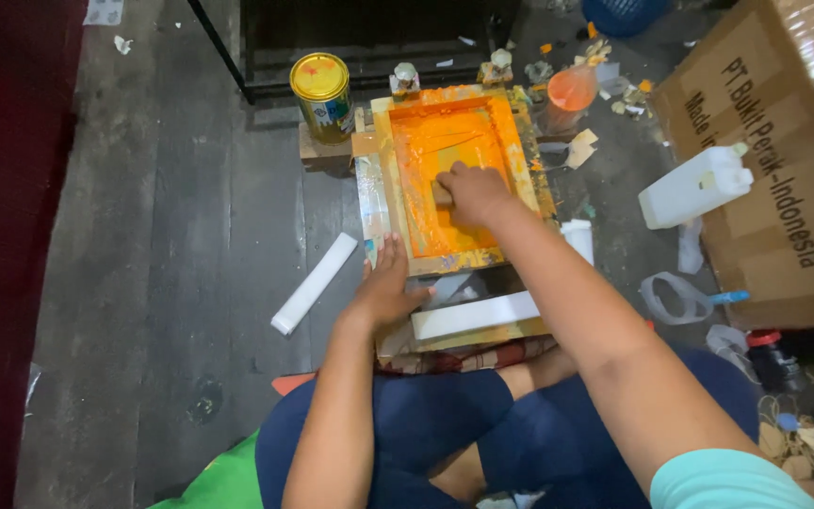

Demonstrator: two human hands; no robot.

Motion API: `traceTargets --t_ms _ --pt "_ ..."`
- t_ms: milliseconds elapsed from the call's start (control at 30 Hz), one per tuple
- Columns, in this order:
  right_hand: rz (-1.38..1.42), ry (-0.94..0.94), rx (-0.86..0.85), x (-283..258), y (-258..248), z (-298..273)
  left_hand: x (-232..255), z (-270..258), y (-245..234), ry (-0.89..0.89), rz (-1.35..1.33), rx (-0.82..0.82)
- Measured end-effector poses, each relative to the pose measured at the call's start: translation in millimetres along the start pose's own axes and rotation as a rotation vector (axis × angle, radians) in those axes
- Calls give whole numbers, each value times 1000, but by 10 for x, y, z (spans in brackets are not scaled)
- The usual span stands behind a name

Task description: The person sits on the floor and uses a squeegee to spread orange ink across a screen printing frame. They then place a white strip of material under the frame, pull the frame down to transfer the ink, and lift it to reveal the printed strip.

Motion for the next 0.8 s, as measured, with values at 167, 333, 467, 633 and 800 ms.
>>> traceTargets --t_ms 167,333,467,633,800 --pt "3 -8 -146 -3 105 -211 -62 -23 92 -17 46 -35" --pt "68 -43 -461 -122 -278 -595 -61 -111 130 -3 65 -26" --pt "114 -53 -501 -184 -336 -782 -4 -210 119 -9 74 -37" --pt "54 -56 -443 -169 -7 -782 21 -236 144 -12 83 -47" --pt "-74 -39 -402 -264 216 -786 26 -245 172 -43 131 -83"
Point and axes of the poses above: each hand's wrist, its own z-axis towards the middle knuckle, its own y-axis out of the palm, x = y × z, the point moved 1 cm from there along z, towards the middle knuckle, and after that the axes turned 2 degrees about -z, right-handed, at the moved point
